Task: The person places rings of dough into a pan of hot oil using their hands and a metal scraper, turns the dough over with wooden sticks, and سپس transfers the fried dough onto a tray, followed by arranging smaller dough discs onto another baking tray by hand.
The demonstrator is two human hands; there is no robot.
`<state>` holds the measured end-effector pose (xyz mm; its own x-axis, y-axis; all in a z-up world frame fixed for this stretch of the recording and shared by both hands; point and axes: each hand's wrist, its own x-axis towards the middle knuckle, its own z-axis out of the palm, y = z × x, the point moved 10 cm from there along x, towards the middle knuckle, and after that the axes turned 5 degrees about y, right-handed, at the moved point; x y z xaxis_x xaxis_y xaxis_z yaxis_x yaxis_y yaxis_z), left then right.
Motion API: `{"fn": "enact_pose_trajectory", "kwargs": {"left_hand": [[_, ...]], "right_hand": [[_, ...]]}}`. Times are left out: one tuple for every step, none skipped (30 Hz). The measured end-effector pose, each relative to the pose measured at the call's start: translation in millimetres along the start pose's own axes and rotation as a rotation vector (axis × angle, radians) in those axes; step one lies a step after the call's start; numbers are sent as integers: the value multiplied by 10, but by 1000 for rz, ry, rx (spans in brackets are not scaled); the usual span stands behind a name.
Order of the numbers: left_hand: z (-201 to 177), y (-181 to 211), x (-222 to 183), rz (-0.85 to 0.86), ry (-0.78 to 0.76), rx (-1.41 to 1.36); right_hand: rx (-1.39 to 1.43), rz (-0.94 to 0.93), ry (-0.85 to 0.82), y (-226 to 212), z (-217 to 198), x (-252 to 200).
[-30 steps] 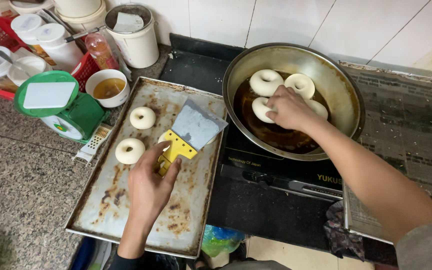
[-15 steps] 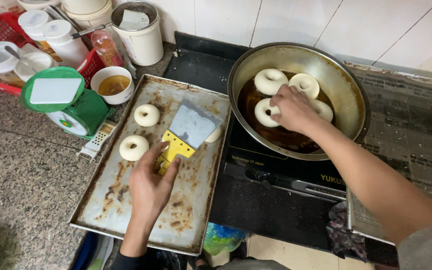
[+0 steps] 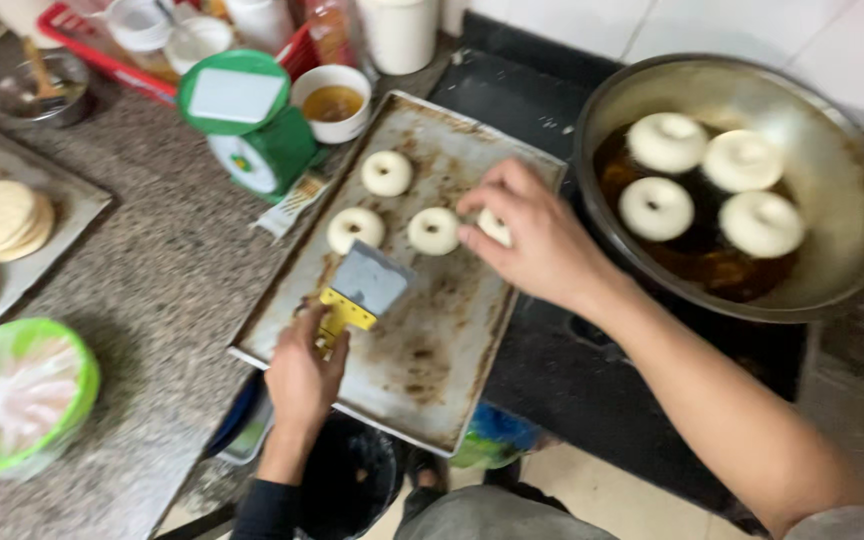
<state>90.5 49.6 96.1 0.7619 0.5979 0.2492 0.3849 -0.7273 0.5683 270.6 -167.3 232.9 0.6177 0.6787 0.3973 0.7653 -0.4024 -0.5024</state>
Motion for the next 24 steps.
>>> {"fn": "enact_pose_trajectory", "kwargs": {"left_hand": [[29,-135,-71,15,-6,27],[82,-250,-155,30,-17,47],[130,-365,-229,44,-29,68],[201,-486,-289,41,-53,87],[266,-598,-345,39,-77,106],[339,-685,-383,40,-101,121],[376,-742,-417,50,-90,128],[423,-778,-430,67,-77,133],[463,-805,-438,83,-64,138],[536,-833,-426,88,-76,148],[608,-847,-423,92,-87,157],[671,-862,-445,97,-104,165],[708,-878,-456,99,-101,192],[750,-867,-460,101,-93,217],[771,-851,-481,104,-85,241],[796,-853,-484,91,-95,247],[801,-856,-485,79,-106,253],[802,-855,-460,68,-114,261],[810,-838,-424,65,-131,277],[794,-818,-393,64,-148,295],[770,-773,-373,63,-164,313],[684,-627,-311,125,-109,285],[577,-457,-270,185,-54,255],[496,-221,-233,253,5,213]], "right_hand": [[32,16,-52,-15,277,-11],[79,21,-57,-14,470,-54],[125,25,-62,-1,664,-106],[165,34,-65,37,837,-161],[172,109,-116,149,1057,-214],[175,186,-166,271,1250,-265],[177,263,-216,386,1424,-331],[182,234,-187,411,1487,-370],[187,206,-159,429,1524,-427],[189,180,-126,456,1535,-471],[178,234,-132,555,1579,-527],[165,294,-140,640,1605,-619],[152,354,-148,711,1615,-717],[153,400,-157,771,1600,-796],[154,445,-166,819,1570,-882],[154,488,-171,866,1527,-953],[147,495,-158,884,1449,-1010],[142,501,-143,903,1369,-1059],[137,507,-129,921,1289,-1106],[149,534,-119,943,1223,-1174],[160,561,-109,961,1141,-1255],[171,588,-92,984,1050,-1320],[156,554,-43,937,932,-1365],[130,521,14,883,776,-1433]]}}
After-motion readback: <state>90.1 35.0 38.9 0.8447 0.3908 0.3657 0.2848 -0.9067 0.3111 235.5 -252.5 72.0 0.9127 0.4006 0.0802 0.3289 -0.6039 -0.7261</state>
